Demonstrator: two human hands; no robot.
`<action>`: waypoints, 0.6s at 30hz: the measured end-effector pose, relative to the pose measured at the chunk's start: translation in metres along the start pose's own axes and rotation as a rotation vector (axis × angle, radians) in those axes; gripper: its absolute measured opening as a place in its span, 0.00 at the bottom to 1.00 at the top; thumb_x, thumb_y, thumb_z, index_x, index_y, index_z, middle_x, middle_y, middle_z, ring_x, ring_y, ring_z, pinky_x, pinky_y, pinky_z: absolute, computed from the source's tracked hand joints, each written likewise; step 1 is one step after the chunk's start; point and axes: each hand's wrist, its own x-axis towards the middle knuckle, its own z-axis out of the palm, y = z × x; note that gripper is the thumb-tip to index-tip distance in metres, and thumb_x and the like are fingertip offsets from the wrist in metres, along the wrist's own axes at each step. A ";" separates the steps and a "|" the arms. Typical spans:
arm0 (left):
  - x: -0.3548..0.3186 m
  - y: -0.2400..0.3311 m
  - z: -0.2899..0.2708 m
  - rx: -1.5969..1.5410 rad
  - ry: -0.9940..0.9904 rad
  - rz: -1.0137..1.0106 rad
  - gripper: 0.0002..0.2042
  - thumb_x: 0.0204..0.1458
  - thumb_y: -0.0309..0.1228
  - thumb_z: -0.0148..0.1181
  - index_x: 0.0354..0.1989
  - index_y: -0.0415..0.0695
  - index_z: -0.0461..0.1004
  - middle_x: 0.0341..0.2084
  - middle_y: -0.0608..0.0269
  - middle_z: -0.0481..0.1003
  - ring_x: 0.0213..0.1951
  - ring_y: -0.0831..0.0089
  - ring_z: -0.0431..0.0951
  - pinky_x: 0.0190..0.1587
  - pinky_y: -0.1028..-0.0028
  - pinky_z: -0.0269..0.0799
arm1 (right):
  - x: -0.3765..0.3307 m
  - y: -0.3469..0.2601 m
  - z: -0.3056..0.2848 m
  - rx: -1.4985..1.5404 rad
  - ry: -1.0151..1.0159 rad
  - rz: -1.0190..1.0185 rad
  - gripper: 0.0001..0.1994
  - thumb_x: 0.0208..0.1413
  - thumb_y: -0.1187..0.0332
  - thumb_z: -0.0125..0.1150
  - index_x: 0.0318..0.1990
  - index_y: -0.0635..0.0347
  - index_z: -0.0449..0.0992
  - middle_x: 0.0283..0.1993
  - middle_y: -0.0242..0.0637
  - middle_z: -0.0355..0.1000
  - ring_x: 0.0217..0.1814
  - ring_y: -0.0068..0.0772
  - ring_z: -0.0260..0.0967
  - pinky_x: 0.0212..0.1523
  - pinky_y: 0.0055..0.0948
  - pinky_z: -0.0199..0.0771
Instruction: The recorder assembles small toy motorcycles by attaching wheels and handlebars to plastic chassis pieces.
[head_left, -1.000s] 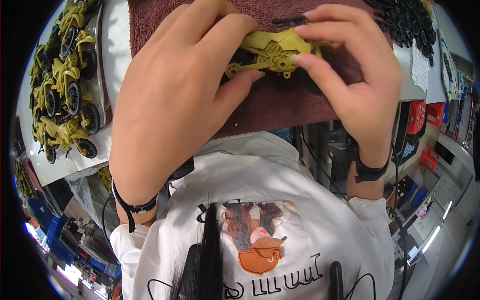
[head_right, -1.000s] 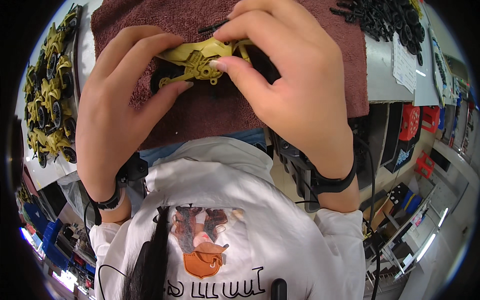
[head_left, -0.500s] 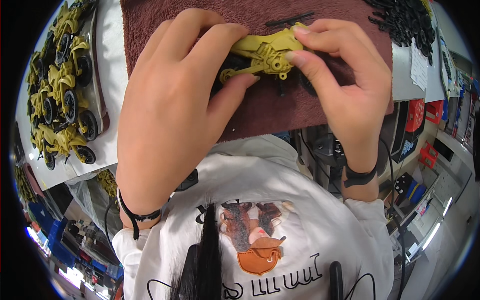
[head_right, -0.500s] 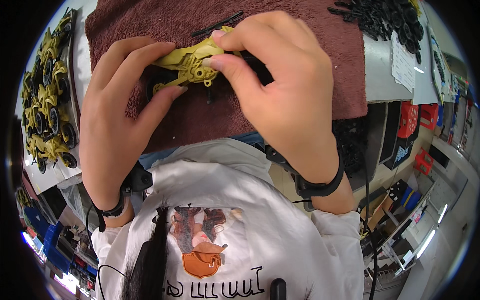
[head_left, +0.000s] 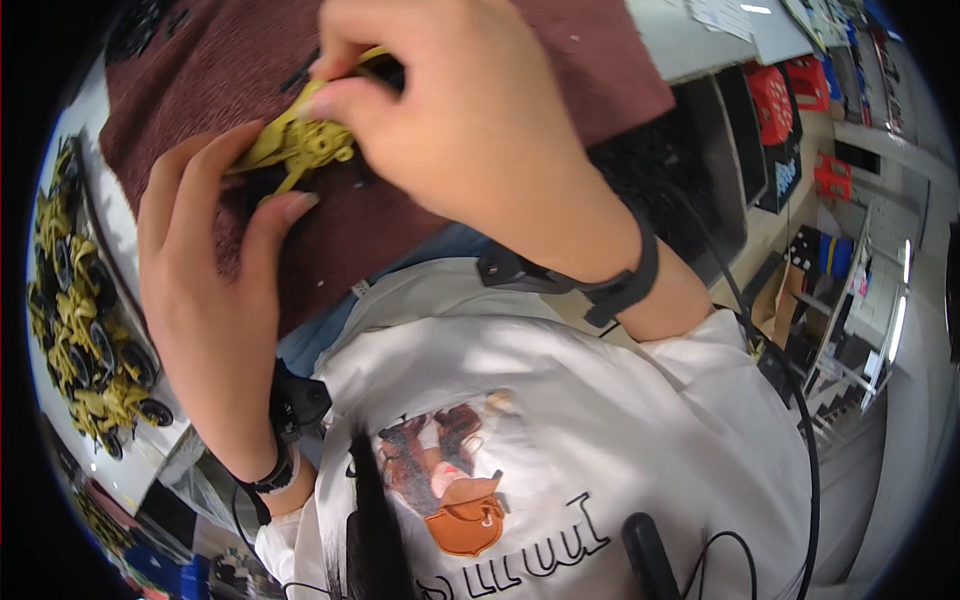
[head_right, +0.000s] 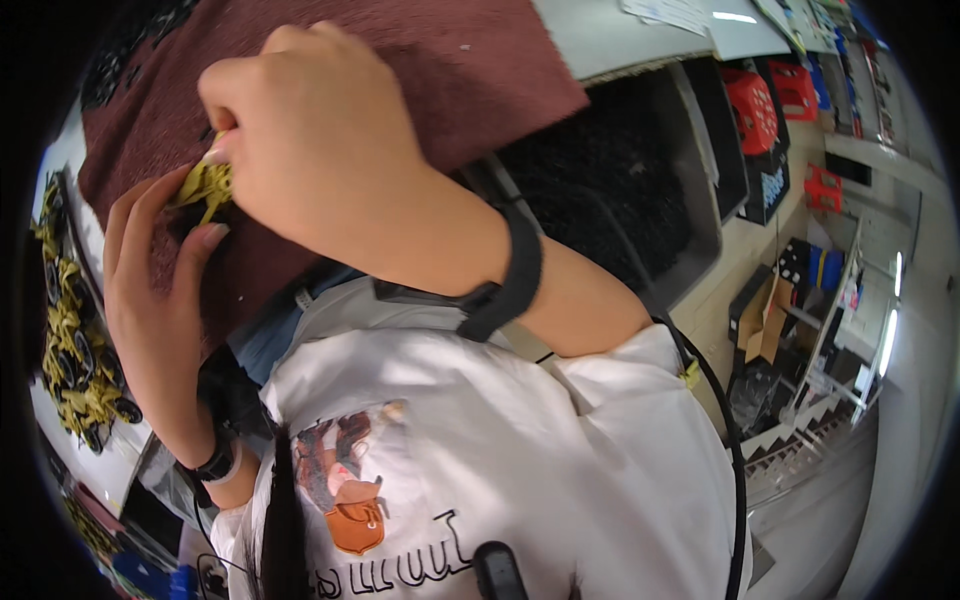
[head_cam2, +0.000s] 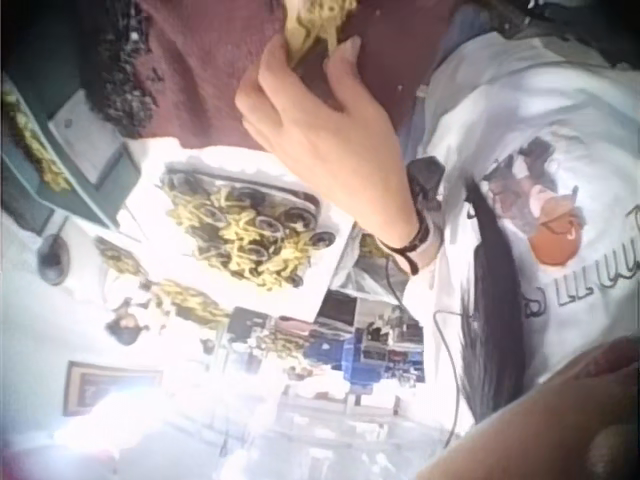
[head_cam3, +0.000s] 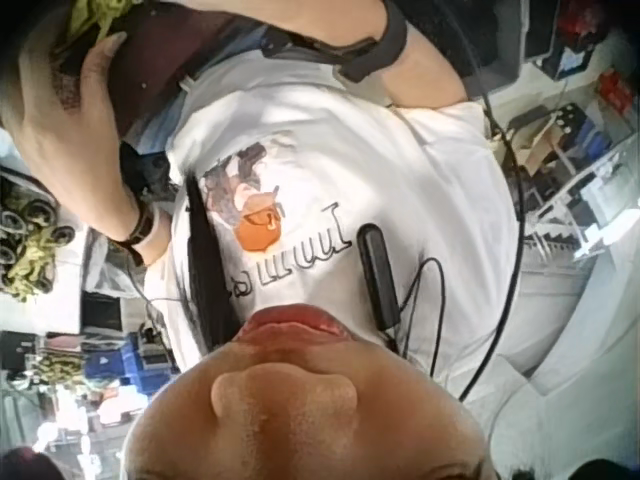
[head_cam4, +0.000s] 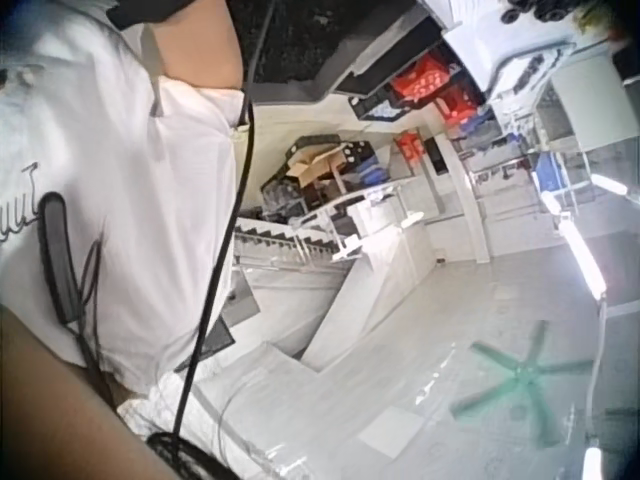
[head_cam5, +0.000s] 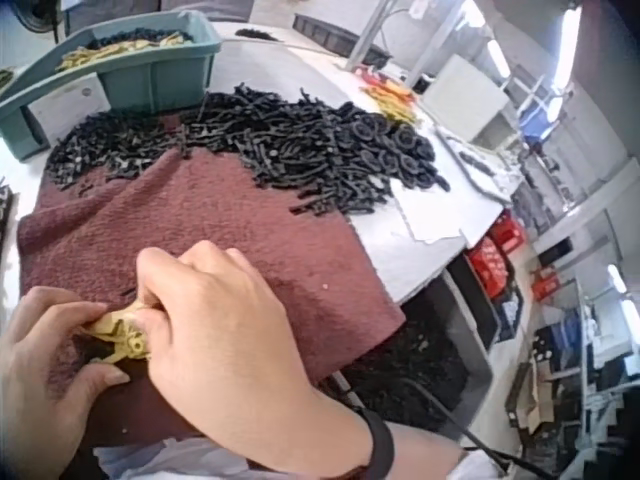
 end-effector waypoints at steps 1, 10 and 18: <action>0.000 -0.001 0.001 0.004 -0.001 0.003 0.17 0.47 0.23 0.62 0.47 0.39 0.74 0.45 0.57 0.73 0.47 0.62 0.74 0.51 0.70 0.67 | 0.000 0.000 0.001 0.054 0.012 0.042 0.06 0.39 0.69 0.68 0.23 0.55 0.74 0.26 0.41 0.69 0.34 0.45 0.68 0.37 0.41 0.68; -0.004 0.001 0.003 -0.110 0.084 0.001 0.17 0.43 0.24 0.65 0.44 0.39 0.73 0.39 0.56 0.72 0.44 0.61 0.72 0.47 0.69 0.67 | 0.002 0.000 -0.001 0.355 0.033 0.138 0.20 0.37 0.74 0.70 0.38 0.60 0.66 0.30 0.43 0.72 0.36 0.50 0.72 0.38 0.42 0.71; -0.014 0.001 -0.007 -0.512 -0.030 -0.225 0.17 0.49 0.25 0.66 0.47 0.35 0.71 0.41 0.60 0.74 0.44 0.75 0.73 0.50 0.77 0.66 | 0.005 -0.010 -0.015 0.998 0.003 0.036 0.26 0.41 0.80 0.67 0.50 0.60 0.63 0.32 0.33 0.71 0.36 0.30 0.73 0.43 0.26 0.73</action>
